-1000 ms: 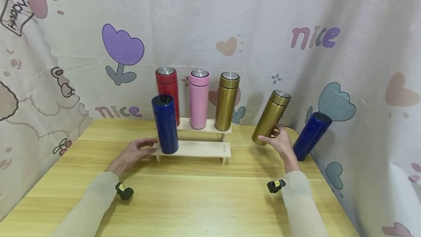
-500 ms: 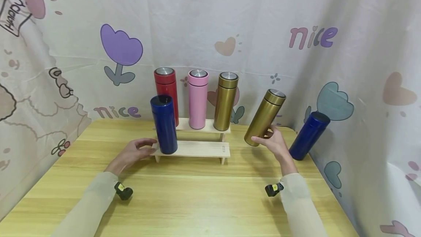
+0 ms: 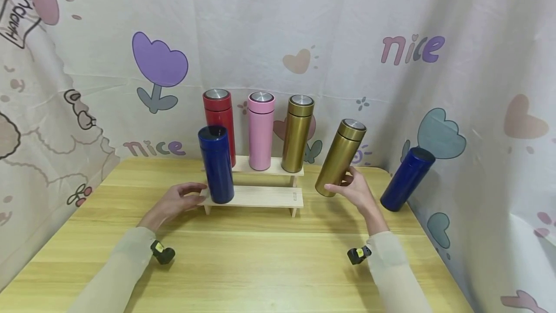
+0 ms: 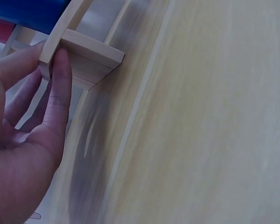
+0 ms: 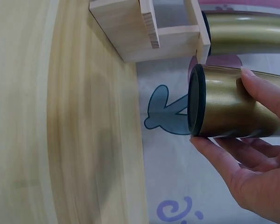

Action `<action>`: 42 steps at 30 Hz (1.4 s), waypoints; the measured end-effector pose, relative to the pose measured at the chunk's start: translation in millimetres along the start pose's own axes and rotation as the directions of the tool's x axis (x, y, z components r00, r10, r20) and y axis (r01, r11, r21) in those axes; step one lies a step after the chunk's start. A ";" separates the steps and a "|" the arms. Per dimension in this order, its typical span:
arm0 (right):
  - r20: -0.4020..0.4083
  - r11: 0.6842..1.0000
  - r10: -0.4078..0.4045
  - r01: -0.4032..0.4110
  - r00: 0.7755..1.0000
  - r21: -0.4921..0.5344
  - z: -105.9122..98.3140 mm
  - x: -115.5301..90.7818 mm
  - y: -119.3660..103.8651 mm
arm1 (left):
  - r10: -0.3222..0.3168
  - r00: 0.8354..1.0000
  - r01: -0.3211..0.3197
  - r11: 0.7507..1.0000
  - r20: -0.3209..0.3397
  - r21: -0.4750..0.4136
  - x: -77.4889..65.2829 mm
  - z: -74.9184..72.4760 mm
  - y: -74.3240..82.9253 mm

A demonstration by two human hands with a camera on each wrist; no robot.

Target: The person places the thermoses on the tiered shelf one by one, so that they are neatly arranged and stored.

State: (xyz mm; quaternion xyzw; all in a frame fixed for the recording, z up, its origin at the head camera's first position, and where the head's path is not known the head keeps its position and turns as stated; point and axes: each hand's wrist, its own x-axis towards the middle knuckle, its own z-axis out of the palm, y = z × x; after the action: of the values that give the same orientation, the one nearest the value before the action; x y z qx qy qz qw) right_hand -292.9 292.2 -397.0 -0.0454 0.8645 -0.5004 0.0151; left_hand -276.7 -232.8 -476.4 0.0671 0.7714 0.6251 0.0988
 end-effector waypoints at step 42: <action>0.110 0.992 -0.123 0.120 0.986 0.028 59.3 -2.5 -33.6 | 0.004 1.000 -0.004 1.000 -0.004 -0.026 0.0 0.8 -1.8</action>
State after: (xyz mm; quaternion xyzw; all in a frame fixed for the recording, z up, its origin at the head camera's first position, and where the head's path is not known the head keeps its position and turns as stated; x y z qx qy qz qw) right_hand -283.9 224.5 -397.6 -0.1258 0.8524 -0.5064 0.0333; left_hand -276.6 -232.4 -478.4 0.0661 0.7632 0.6355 0.0970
